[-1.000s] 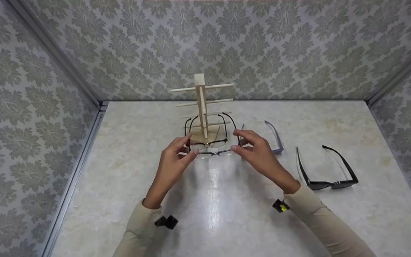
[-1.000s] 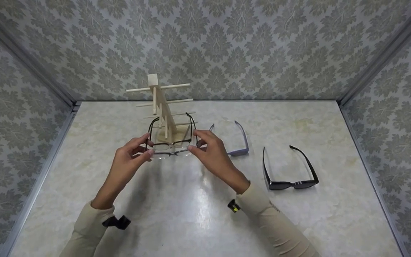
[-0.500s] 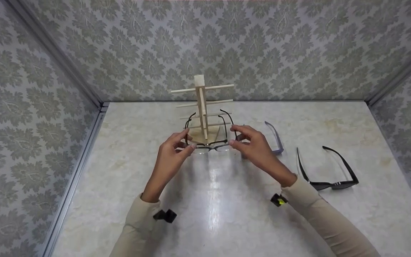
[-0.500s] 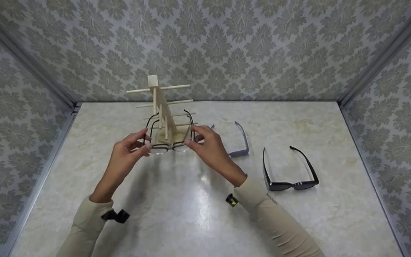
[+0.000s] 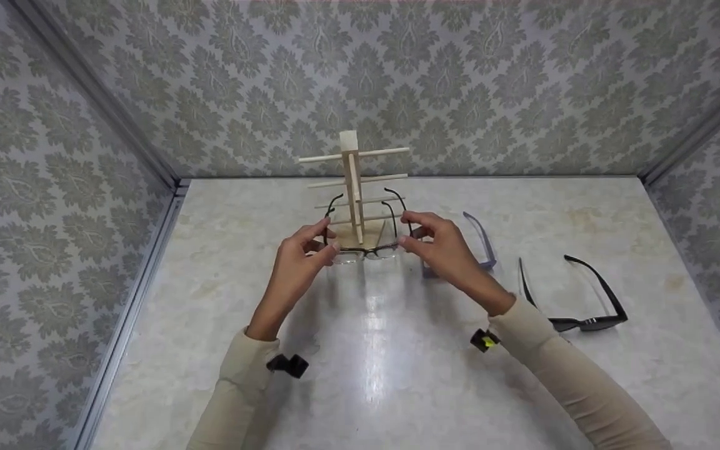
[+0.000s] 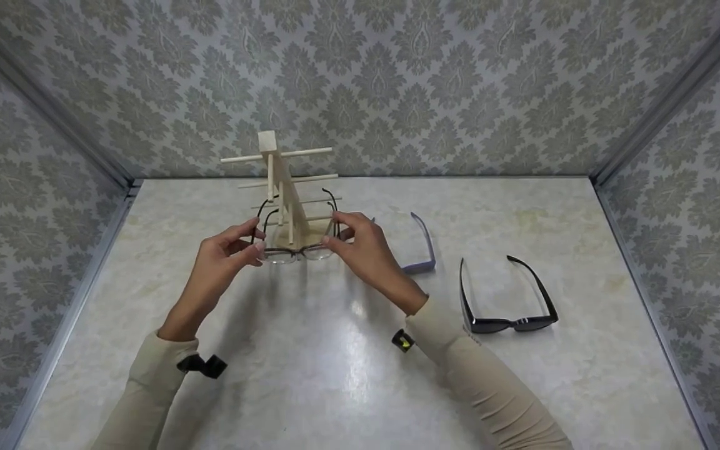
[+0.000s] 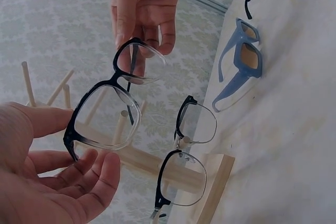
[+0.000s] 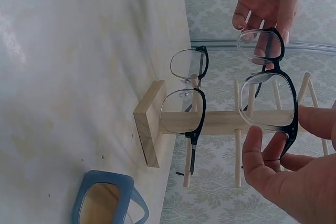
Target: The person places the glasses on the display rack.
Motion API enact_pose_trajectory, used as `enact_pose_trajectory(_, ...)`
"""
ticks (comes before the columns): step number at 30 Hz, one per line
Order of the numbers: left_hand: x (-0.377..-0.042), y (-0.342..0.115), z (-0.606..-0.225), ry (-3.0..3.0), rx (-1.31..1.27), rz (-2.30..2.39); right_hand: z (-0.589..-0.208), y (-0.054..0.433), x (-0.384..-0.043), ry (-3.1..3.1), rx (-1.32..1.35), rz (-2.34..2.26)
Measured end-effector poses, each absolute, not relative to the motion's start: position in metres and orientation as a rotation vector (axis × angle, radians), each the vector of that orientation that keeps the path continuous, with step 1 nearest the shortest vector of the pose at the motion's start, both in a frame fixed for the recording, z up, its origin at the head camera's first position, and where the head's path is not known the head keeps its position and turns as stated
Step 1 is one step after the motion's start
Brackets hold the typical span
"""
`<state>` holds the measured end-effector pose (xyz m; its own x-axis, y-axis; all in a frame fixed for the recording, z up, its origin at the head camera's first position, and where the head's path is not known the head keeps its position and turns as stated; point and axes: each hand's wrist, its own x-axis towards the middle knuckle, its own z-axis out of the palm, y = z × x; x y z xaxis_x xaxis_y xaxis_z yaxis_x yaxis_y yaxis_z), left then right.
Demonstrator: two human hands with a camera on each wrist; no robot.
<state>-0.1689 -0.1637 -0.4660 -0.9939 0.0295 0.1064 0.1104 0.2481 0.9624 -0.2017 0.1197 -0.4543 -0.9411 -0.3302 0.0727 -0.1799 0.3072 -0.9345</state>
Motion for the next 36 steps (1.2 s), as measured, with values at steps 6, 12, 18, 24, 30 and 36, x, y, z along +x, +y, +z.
enact_pose_trajectory(6, -0.175, -0.167, -0.466, -2.414, -0.111, -1.926, -0.451, 0.115, -0.206, 2.435, -0.47, -1.681)
enact_pose_trajectory(12, -0.18, -0.168, -0.464, -2.398, -0.099, -1.968, -0.451, 0.114, -0.213, 2.42, -0.452, -1.679)
enact_pose_trajectory(18, -0.186, -0.17, -0.464, -2.411, -0.069, -1.998, -0.449, 0.113, -0.219, 2.37, -0.442, -1.692)
enact_pose_trajectory(24, -0.189, -0.174, -0.462, -2.425, -0.078, -1.999, -0.448, 0.111, -0.225, 2.352, -0.444, -1.7)
enact_pose_trajectory(30, -0.193, -0.176, -0.461, -2.403, -0.089, -2.04, -0.446, 0.107, -0.228, 2.339, -0.465, -1.723)
enact_pose_trajectory(36, -0.198, -0.178, -0.465, -2.413, -0.059, -2.066, -0.451, 0.106, -0.232, 2.285, -0.434, -1.772)
